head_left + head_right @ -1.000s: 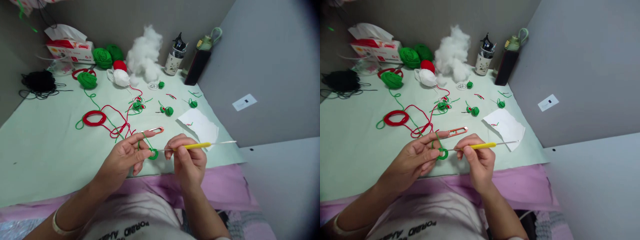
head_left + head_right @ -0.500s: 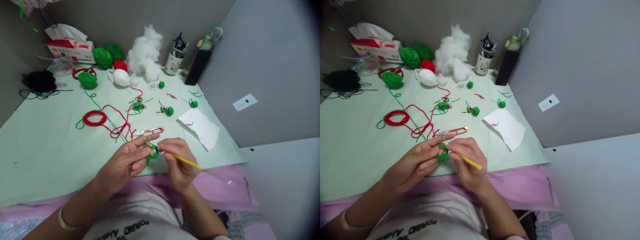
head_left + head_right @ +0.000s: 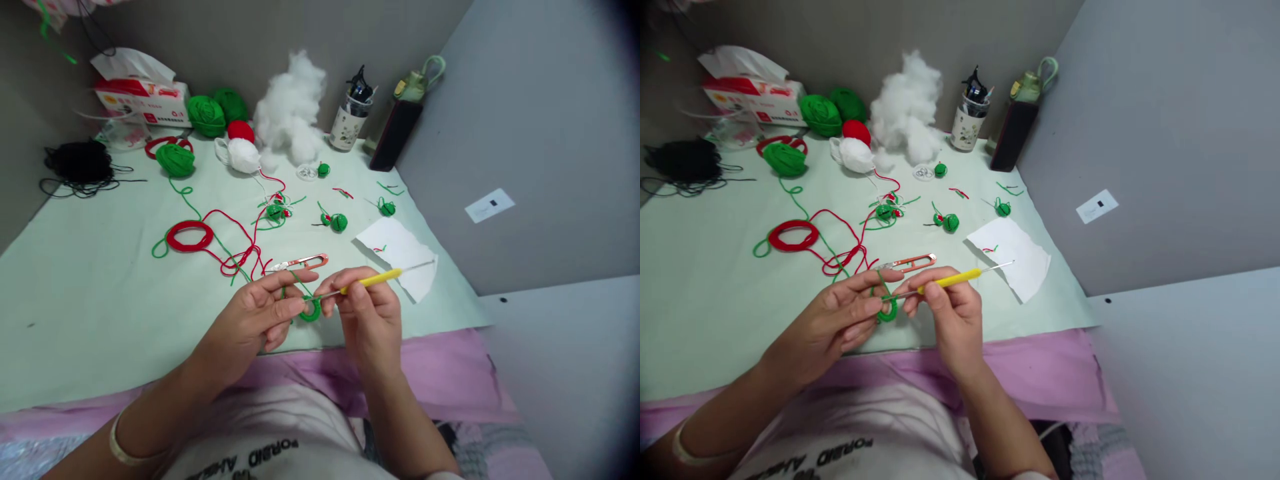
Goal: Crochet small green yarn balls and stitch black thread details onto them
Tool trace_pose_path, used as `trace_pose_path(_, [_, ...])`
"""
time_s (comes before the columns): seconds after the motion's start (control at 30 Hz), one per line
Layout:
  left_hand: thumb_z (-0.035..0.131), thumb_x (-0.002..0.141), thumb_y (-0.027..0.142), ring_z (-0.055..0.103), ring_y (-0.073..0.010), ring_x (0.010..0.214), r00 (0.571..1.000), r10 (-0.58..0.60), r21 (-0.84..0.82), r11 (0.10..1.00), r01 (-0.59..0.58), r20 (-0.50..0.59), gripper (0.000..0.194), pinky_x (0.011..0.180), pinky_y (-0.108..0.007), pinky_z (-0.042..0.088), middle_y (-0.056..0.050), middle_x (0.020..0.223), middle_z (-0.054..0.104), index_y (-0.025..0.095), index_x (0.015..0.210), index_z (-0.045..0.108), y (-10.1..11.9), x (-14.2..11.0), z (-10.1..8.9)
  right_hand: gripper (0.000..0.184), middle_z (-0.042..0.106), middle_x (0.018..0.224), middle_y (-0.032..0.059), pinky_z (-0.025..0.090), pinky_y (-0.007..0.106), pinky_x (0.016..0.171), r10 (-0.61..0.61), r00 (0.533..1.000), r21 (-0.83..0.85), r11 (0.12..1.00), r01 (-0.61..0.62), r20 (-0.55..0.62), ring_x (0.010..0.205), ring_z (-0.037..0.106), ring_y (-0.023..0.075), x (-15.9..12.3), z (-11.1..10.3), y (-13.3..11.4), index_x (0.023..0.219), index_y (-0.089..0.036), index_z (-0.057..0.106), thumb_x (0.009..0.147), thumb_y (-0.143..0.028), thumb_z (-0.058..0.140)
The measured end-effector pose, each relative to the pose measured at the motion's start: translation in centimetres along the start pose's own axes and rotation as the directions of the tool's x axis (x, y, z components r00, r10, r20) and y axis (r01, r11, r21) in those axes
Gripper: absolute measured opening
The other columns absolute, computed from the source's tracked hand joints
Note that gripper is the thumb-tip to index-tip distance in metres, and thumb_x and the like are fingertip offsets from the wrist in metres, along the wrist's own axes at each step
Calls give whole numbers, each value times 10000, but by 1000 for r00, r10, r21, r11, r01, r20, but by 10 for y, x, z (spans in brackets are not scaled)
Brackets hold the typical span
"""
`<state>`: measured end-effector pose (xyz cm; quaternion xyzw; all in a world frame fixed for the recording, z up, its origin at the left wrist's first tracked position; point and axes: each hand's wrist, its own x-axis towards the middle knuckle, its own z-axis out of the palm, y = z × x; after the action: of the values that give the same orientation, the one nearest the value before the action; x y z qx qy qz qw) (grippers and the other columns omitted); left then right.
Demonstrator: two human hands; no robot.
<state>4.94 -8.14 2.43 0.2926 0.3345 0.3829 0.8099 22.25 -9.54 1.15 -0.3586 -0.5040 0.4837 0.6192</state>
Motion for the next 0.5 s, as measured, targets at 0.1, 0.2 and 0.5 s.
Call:
trace_pose_path(0.1, [815, 834, 279, 322, -6, 434, 999, 19, 11, 1000, -18, -32, 358, 398, -152, 247, 49, 692, 565, 216, 1180, 752, 1, -1, 1, 181, 754, 888, 49, 578, 312, 641, -89, 996, -154, 984, 87, -4, 699, 681, 157, -2, -5, -5, 1007, -224, 684, 1043, -288, 519])
trace_pose_path(0.2, [840, 796, 243, 301, -3, 429, 998, 26, -2, 1000, -27, -50, 417, 397, -155, 226, 59, 693, 550, 219, 1200, 740, 2, -2, 3, 190, 771, 1018, 52, 604, 360, 724, -294, 938, -451, 822, 347, 186, 849, 725, 201, -9, -8, -4, 1134, -288, 704, 999, -231, 584])
trace_pose_path(0.5, [832, 811, 264, 245, 3, 421, 999, -16, -36, 999, 15, -30, 431, 390, -158, 194, 80, 650, 461, 201, 1225, 728, 3, -1, 2, 202, 728, 928, 42, 588, 309, 646, -275, 961, -353, 895, 272, 42, 739, 679, 157, -5, -1, -2, 1054, -273, 753, 1006, -220, 564])
